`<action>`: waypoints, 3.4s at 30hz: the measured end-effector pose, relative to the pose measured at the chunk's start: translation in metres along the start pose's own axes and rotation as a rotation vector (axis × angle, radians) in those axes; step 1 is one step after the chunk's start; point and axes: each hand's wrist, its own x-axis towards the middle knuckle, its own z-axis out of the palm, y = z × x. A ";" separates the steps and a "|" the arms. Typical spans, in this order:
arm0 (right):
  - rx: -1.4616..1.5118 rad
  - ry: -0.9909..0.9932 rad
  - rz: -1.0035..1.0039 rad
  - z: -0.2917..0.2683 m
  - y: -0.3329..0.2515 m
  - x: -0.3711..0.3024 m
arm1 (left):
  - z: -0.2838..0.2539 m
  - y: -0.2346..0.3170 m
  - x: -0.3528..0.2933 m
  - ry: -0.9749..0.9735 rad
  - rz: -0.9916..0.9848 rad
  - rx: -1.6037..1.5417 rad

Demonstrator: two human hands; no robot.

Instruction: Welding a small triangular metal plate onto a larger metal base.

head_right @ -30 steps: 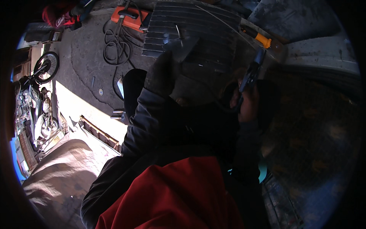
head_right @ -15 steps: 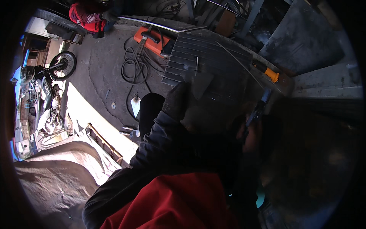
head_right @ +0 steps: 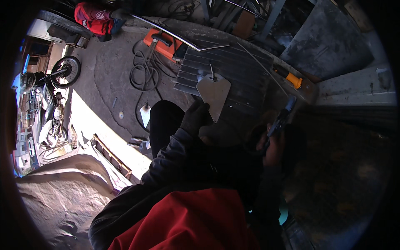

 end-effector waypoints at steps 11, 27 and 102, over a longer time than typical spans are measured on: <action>0.104 0.009 -0.025 -0.008 0.006 0.001 | -0.002 -0.031 0.017 -0.064 0.034 -0.062; -0.363 -0.012 -0.358 0.009 0.010 -0.014 | -0.002 -0.025 0.007 -0.045 0.080 0.156; -0.928 -0.361 -0.517 0.067 0.035 -0.014 | 0.006 0.004 -0.061 -0.732 0.041 0.027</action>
